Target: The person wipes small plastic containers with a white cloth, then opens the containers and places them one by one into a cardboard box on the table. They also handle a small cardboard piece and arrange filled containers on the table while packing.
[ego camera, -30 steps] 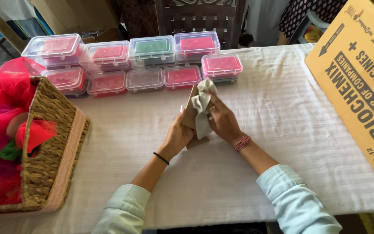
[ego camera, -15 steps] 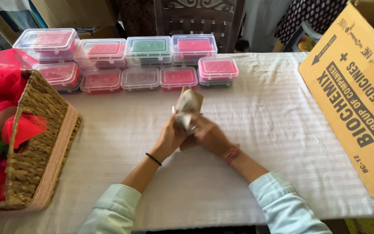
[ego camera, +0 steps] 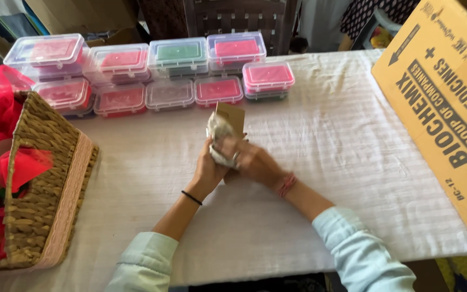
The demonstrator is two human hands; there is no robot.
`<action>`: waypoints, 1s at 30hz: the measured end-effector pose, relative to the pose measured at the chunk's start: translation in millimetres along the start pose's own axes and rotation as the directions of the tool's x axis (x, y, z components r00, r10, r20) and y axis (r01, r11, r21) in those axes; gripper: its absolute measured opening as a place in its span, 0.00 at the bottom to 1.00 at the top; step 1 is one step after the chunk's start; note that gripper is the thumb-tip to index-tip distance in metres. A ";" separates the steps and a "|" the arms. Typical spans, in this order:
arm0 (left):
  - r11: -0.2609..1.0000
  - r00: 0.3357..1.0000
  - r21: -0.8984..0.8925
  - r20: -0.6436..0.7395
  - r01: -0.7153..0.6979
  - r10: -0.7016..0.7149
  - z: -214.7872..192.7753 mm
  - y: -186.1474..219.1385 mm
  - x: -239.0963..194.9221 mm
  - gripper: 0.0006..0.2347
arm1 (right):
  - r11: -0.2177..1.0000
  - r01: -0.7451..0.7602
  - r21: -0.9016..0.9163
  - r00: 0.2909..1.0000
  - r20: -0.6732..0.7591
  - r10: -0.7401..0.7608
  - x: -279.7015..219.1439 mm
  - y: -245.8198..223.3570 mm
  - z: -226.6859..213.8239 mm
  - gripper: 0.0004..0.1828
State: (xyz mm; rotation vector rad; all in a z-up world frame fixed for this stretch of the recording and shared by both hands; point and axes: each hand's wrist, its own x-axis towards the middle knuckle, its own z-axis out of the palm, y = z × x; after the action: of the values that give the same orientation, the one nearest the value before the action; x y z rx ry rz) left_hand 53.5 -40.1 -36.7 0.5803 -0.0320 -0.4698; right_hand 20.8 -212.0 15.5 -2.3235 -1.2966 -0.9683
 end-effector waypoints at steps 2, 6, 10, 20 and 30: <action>0.999 0.999 0.036 0.037 -0.041 0.039 -3.4 -5.6 0.5 0.22 | 0.922 -0.352 0.161 0.918 0.250 0.307 0.4 12.4 -2.2 0.22; 0.986 0.992 0.131 0.086 -0.100 0.089 -2.4 -4.6 0.9 0.21 | 0.916 -0.341 0.213 0.918 -0.133 0.373 -4.1 14.4 -13.7 0.32; 0.995 0.997 0.090 0.076 -0.032 0.025 -13.6 -1.4 8.2 0.24 | 0.975 -0.155 0.162 0.987 -0.024 0.161 -2.2 0.2 -0.4 0.22; 0.988 0.995 0.151 0.099 -0.035 0.020 8.2 2.9 -2.1 0.23 | 0.963 -0.259 0.069 0.966 -0.005 0.260 -20.4 14.9 3.7 0.26; 0.987 0.988 0.149 0.145 -0.066 0.044 -9.3 -9.2 6.1 0.23 | 0.758 -0.578 0.301 0.805 0.061 0.590 -12.0 22.1 -10.6 0.26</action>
State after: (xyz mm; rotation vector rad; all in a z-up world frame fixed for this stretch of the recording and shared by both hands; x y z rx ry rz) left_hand 56.5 -44.6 -50.1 0.6946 -0.2210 -0.4565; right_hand 30.7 -237.4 16.1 -2.2197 -0.5632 -0.5453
